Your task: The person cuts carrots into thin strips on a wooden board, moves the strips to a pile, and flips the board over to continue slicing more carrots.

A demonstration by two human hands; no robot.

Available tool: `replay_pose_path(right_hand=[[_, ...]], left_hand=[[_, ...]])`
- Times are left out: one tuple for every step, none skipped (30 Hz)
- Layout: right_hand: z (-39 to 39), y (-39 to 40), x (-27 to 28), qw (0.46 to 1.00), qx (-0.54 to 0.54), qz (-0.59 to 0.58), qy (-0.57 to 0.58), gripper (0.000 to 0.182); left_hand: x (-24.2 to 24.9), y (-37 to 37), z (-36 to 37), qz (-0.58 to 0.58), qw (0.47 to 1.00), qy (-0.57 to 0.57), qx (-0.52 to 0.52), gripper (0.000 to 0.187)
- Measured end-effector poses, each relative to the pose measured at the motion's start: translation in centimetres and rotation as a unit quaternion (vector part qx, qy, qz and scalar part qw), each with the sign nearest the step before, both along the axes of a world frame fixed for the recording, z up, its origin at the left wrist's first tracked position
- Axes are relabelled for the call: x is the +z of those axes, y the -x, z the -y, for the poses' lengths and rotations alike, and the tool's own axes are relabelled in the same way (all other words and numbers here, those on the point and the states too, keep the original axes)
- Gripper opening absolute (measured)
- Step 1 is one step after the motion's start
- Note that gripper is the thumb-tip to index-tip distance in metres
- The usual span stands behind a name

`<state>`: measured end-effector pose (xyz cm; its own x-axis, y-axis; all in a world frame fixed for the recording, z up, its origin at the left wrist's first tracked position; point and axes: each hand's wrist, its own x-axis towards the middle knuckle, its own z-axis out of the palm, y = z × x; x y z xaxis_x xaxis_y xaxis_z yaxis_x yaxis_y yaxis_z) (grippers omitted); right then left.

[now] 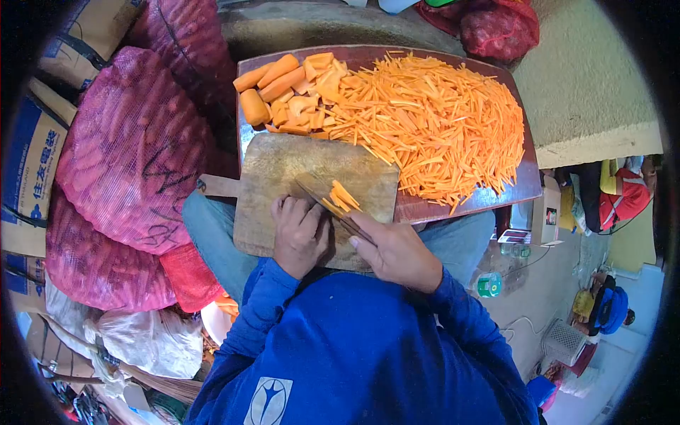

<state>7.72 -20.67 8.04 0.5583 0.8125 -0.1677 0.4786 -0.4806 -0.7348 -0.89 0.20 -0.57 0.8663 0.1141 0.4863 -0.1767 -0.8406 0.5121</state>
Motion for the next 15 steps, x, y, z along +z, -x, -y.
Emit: replay_pose_path(right_hand=[[0.1, -0.2, -0.3, 0.999, -0.018, -0.02, -0.017, 0.044], [0.2, -0.3, -0.5, 0.998, -0.035, -0.041, -0.034, 0.043], [0.4, -0.2, -0.5, 0.998, -0.033, -0.045, -0.032, 0.043], [0.5, -0.3, -0.2, 0.995, -0.053, -0.06, -0.052, 0.042], [0.7, -0.4, 0.0, 0.992, -0.075, -0.075, -0.072, 0.041], [1.0, -0.3, 0.3, 0.992, -0.075, -0.078, -0.071, 0.041], [1.4, -0.2, 0.6, 0.991, -0.077, -0.081, -0.076, 0.042], [1.7, -0.1, 0.7, 0.99, -0.08, -0.082, -0.082, 0.043], [2.1, 0.1, 0.7, 0.99, -0.081, -0.082, -0.081, 0.043], [2.5, 0.4, 0.8, 0.994, -0.063, -0.069, -0.059, 0.044], [2.8, 0.6, 0.8, 0.997, -0.043, -0.055, -0.037, 0.044], [3.0, 0.7, 0.9, 0.997, -0.042, -0.055, -0.035, 0.044], [3.1, 0.9, 0.9, 0.998, -0.037, -0.049, -0.027, 0.045], [3.1, 1.1, 0.9, 0.998, -0.032, -0.045, -0.021, 0.047], [3.3, 1.2, 1.0, 0.998, -0.031, -0.047, -0.021, 0.047]], left_hand=[[0.1, 0.1, 0.1, 0.004, 1.0, 0.009, 0.005, 0.033], [0.2, 0.1, 0.1, 0.002, 1.0, 0.01, 0.007, 0.033], [0.4, 0.2, 0.1, 0.001, 1.0, 0.008, 0.003, 0.032], [0.5, 0.0, 0.0, 0.003, 1.0, 0.006, -0.001, 0.03], [0.6, -0.1, -0.1, 0.001, 1.0, 0.006, 0.0, 0.03], [0.6, -0.1, 0.0, 0.013, 1.0, 0.02, -0.003, 0.031], [0.7, 0.0, 0.0, 0.026, 0.999, 0.035, -0.008, 0.031], [0.8, 0.1, 0.1, 0.024, 0.999, 0.035, -0.008, 0.031], [1.0, 0.2, 0.1, 0.018, 1.0, 0.012, -0.009, 0.032], [1.0, 0.2, 0.3, 0.013, 1.0, -0.011, -0.009, 0.033], [0.9, 0.1, 0.3, 0.014, 1.0, -0.009, -0.01, 0.033], [0.8, 0.2, 0.4, 0.009, 1.0, -0.025, -0.018, 0.035], [0.7, 0.3, 0.4, 0.003, 0.999, -0.04, -0.024, 0.037], [0.7, 0.4, 0.4, 0.002, 0.999, -0.04, -0.023, 0.037], [0.9, 0.5, 0.3, -0.003, 0.998, -0.047, -0.033, 0.04]])
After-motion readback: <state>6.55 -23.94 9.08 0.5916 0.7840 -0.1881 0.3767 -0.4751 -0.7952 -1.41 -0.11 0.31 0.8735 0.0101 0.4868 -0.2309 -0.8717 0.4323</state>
